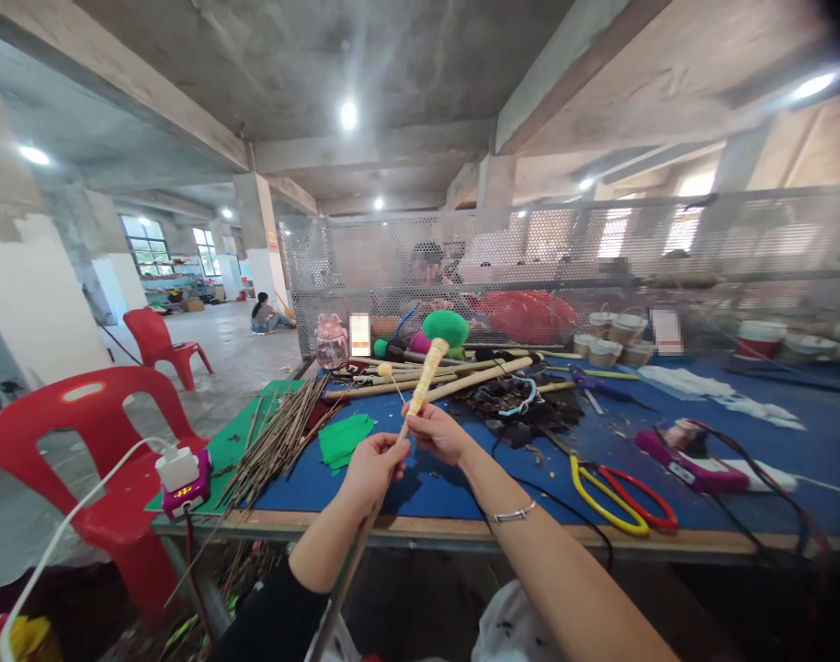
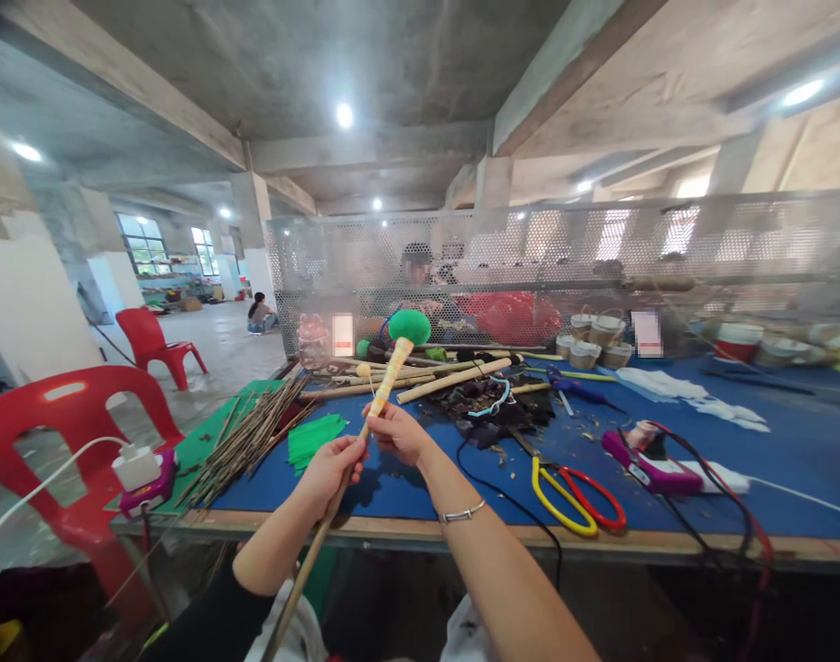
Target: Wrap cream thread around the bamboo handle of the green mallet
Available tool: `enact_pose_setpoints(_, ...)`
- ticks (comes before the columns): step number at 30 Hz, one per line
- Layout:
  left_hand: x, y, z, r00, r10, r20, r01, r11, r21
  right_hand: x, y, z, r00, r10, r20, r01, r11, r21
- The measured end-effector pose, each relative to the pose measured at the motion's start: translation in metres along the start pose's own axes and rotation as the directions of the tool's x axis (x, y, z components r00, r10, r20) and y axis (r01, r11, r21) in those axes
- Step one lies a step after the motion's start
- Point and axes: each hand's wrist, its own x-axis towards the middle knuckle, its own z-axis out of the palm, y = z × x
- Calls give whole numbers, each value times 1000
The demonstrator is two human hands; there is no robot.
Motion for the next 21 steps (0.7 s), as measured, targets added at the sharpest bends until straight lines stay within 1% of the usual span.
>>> enact_pose_setpoints(2, -2, -5, 0, 995, -66, 80, 77, 985, -153, -1, -1, 0, 998, 32, 56, -33, 999, 21)
enact_pose_setpoints(4, -5, -9, 1, 990, -84, 114, 105, 976, -192, -1, 0, 0, 996, 59, 73, -59, 998, 6)
enact_pose_setpoints(5, -6, -12, 1, 992, -74, 104, 92, 980, -179, 0, 1, 0, 996, 64, 64, -63, 998, -11)
enact_pose_setpoints(6, -6, -14, 2, 996, -40, 75, 51, 987, -150, 1, 3, -1, 997, 63, 46, -61, 998, -33)
enact_pose_setpoints(8, -7, -18, 5, 996, 85, -29, -87, 995, -53, 3, 6, -2, 999, 44, -1, -44, 995, -84)
enact_pose_setpoints(10, -8, -20, 8, 965, 220, -146, -215, 975, 48, 4, 9, -4, 999, 20, -36, -24, 992, -125)
enact_pose_setpoints(11, -8, -21, 9, 951, 255, -176, -246, 967, 71, 4, 10, -4, 999, 14, -39, -19, 992, -128)
enact_pose_setpoints(12, -9, -20, 10, 948, 256, -187, -247, 967, 68, 4, 10, -5, 999, 17, -29, -20, 993, -119)
enact_pose_setpoints(14, -11, -17, 9, 969, 187, -164, -189, 982, 7, 2, 8, -4, 999, 39, 21, -37, 997, -70)
enact_pose_setpoints(17, -13, -10, 5, 995, 63, -76, -72, 990, -125, -1, 4, -3, 992, 79, 102, -78, 997, -9)
enact_pose_setpoints(19, -13, -8, 1, 1000, 10, -10, -12, 983, -185, -3, 1, -3, 988, 91, 125, -92, 996, 0)
enact_pose_setpoints(21, -12, -9, -2, 999, -23, 49, 32, 979, -203, -5, -1, -2, 987, 98, 127, -98, 995, -6)
